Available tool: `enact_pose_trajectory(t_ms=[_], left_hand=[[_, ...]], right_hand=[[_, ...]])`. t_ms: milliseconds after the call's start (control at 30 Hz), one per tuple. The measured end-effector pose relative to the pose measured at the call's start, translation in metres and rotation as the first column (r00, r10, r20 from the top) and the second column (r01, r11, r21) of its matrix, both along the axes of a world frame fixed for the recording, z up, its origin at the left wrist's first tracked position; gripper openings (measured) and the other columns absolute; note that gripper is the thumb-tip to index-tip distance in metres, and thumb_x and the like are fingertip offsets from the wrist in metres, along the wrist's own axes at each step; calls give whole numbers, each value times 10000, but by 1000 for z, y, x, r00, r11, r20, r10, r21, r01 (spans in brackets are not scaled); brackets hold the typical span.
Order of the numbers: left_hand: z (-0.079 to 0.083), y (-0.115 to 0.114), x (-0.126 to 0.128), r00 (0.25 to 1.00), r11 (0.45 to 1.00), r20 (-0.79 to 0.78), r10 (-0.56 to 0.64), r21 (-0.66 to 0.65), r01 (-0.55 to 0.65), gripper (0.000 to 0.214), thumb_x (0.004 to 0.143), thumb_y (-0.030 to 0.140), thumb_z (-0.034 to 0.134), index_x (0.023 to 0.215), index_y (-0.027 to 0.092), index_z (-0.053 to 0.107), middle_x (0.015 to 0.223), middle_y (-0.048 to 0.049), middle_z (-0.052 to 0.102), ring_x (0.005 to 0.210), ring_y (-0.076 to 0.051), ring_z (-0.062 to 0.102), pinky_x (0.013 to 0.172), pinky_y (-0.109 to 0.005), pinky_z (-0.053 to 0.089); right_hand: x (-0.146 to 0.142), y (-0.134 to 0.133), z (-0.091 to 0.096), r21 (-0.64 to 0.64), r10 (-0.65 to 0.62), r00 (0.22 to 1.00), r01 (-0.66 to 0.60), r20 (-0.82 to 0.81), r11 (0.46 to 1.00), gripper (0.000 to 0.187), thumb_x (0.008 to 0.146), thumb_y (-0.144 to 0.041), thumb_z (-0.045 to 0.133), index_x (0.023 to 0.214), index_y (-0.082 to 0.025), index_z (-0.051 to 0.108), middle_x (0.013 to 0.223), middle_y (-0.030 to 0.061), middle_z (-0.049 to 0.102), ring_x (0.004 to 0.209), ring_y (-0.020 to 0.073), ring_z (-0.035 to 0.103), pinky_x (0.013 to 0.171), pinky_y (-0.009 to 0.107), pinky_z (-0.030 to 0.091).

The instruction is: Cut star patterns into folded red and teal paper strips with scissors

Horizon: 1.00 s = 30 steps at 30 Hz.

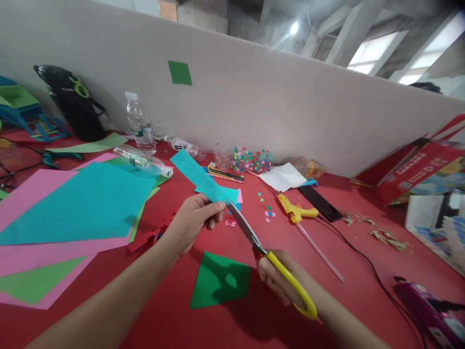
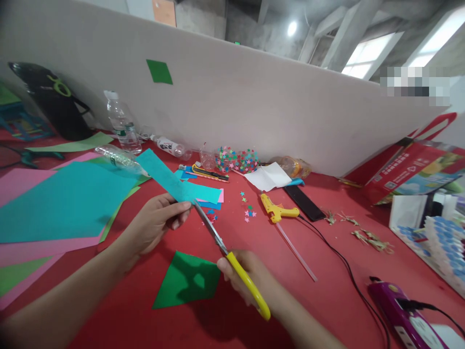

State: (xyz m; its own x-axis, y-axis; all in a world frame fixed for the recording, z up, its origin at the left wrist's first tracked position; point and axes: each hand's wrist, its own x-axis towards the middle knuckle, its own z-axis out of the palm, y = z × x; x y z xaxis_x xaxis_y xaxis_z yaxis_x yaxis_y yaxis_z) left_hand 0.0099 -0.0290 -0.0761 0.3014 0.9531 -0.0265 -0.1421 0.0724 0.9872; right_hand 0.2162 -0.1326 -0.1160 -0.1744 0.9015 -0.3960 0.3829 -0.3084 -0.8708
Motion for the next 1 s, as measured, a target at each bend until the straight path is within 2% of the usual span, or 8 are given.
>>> enact_pose_trajectory(t_ms=[233, 500, 733, 1000], left_hand=[[0, 2, -2, 999, 999, -52, 8, 37, -6, 256, 758, 278, 669, 540, 175, 584, 510, 21, 582, 436, -74, 451, 458, -227, 334], [0, 5, -3, 998, 998, -63, -28, 47, 31, 246, 753, 285, 666, 555, 170, 576, 516, 23, 579, 433, -71, 447, 453, -225, 334], [-1, 6, -5, 997, 999, -64, -39, 33, 41, 233, 735, 293, 676, 561, 172, 579, 512, 24, 574, 421, -73, 437, 442, -223, 323], [0, 7, -5, 997, 999, -64, -37, 27, 39, 236, 732, 296, 681, 556, 173, 583, 510, 24, 579, 419, -72, 441, 434, -217, 321]], right_hand=[[0, -1, -6, -8, 5, 999, -6, -41, 1000, 449, 841, -640, 433, 698, -218, 376, 481, -98, 313, 320, 43, 256, 288, 172, 194], [-6, 2, 7, -42, -28, 998, 31, 56, 999, 414, 819, -571, 488, 635, -223, 359, 440, -101, 275, 324, 47, 234, 280, 166, 190], [-6, 3, 7, -49, -52, 999, 52, 16, 997, 372, 841, -504, 492, 627, -220, 384, 410, -107, 259, 315, 49, 206, 280, 171, 193], [-3, 4, 1, -27, -29, 999, 28, -29, 999, 429, 812, -598, 499, 639, -222, 386, 416, -104, 304, 288, 42, 232, 267, 164, 203]])
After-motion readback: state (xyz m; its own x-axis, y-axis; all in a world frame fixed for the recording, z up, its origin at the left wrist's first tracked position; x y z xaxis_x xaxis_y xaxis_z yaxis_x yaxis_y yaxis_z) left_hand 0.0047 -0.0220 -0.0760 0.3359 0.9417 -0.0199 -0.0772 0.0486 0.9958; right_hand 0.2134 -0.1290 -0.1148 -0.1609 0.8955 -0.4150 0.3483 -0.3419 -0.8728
